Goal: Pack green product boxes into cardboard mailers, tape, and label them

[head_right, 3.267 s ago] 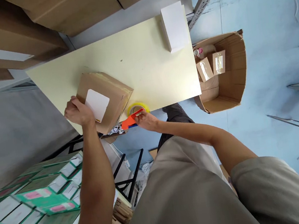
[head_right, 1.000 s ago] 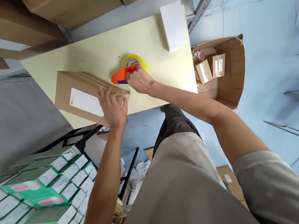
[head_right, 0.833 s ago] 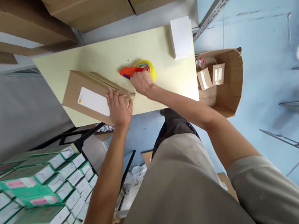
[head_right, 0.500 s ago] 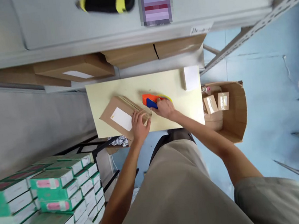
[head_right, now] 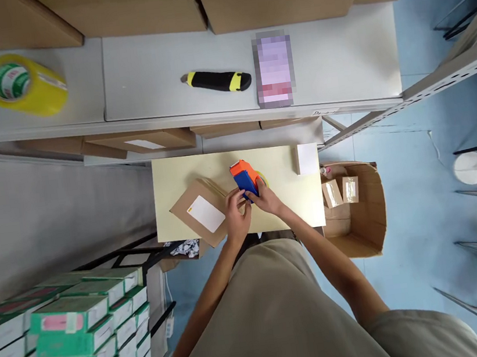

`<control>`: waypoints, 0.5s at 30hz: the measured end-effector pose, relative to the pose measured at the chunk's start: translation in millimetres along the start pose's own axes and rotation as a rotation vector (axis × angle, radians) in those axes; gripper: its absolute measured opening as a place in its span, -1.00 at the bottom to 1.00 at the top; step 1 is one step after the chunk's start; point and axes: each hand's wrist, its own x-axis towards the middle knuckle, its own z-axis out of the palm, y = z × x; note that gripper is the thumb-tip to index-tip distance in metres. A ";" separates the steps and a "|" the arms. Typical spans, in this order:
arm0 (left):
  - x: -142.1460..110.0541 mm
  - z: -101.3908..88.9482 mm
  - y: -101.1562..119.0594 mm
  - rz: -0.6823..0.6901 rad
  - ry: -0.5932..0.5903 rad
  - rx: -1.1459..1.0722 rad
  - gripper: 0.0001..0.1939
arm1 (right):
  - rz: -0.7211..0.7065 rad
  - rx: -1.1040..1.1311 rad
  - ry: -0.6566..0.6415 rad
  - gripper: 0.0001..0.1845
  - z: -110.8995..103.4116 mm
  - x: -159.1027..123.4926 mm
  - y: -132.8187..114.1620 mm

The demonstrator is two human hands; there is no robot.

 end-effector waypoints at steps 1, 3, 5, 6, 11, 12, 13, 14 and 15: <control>2.5 -4.0 1.5 0.010 0.003 -0.005 -0.62 | -0.014 -0.052 0.000 -0.74 -0.2 -1.0 -5.7; 5.6 -15.0 8.5 0.038 0.033 -0.018 -0.61 | -0.053 -0.148 -0.003 -0.77 1.0 -4.5 -22.1; 6.5 -29.4 20.1 0.072 0.088 -0.055 -0.60 | -0.128 -0.254 0.012 -0.75 4.6 -9.1 -45.7; 6.9 -37.6 26.9 0.090 0.122 -0.075 -0.58 | -0.172 -0.307 0.026 -0.72 7.1 -11.3 -60.1; 33.5 -85.0 62.6 0.203 0.255 -0.084 -0.44 | -0.424 -0.529 0.144 -0.58 14.8 -5.1 -152.0; 47.9 -95.4 68.8 0.227 0.274 -0.077 -0.41 | -0.481 -0.565 0.168 -0.54 13.9 3.1 -173.0; 65.5 -105.8 74.4 0.248 0.289 -0.072 -0.38 | -0.538 -0.599 0.191 -0.52 12.2 14.5 -194.1; 85.4 -116.3 79.1 0.262 0.303 -0.066 -0.36 | -0.595 -0.636 0.228 -0.51 9.9 29.0 -214.9; 106.4 -126.4 82.7 0.264 0.292 -0.054 -0.35 | -0.643 -0.677 0.258 -0.50 7.3 46.0 -234.9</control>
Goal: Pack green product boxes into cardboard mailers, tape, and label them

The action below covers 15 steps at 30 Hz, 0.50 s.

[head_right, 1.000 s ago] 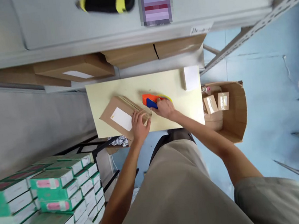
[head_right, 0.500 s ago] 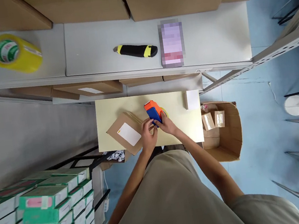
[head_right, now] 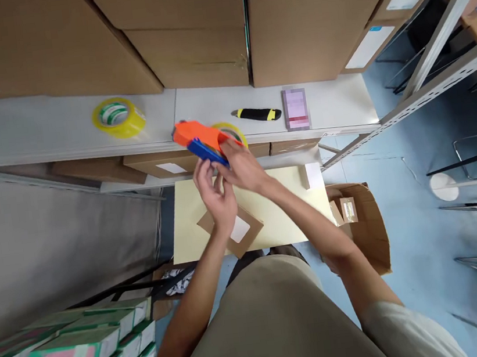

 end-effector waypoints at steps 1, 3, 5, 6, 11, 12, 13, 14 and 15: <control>22.2 -3.4 -3.3 0.004 -0.018 -0.004 -0.35 | -0.023 -0.050 0.012 -0.50 -3.4 26.3 -0.6; 56.8 -10.7 -12.9 0.009 -0.036 -0.074 -0.38 | -0.005 -0.166 -0.020 -0.52 -5.9 75.3 1.3; 70.2 -20.5 -25.1 0.005 -0.056 -0.158 -0.43 | 0.074 -0.275 -0.077 -0.53 -3.6 112.4 4.5; 68.2 -26.8 -31.8 0.007 -0.067 -0.203 -0.46 | 0.114 -0.312 -0.107 -0.51 -1.1 125.2 5.7; 7.9 -64.9 -69.6 -0.058 -0.152 -0.258 -0.57 | 0.195 -0.376 -0.149 -0.44 13.6 147.7 5.2; -6.2 -71.3 -76.9 -0.097 -0.169 -0.233 -0.58 | 0.195 -0.383 -0.139 -0.42 15.4 148.2 3.8; -19.6 -76.6 -83.7 -0.132 -0.187 -0.205 -0.59 | 0.193 -0.389 -0.122 -0.40 16.7 147.7 1.8; -32.1 -80.7 -90.1 -0.162 -0.205 -0.179 -0.60 | 0.186 -0.393 -0.101 -0.37 18.0 145.9 -0.5; -44.2 -83.6 -96.1 -0.184 -0.224 -0.153 -0.60 | 0.172 -0.395 -0.075 -0.33 19.7 141.8 -3.0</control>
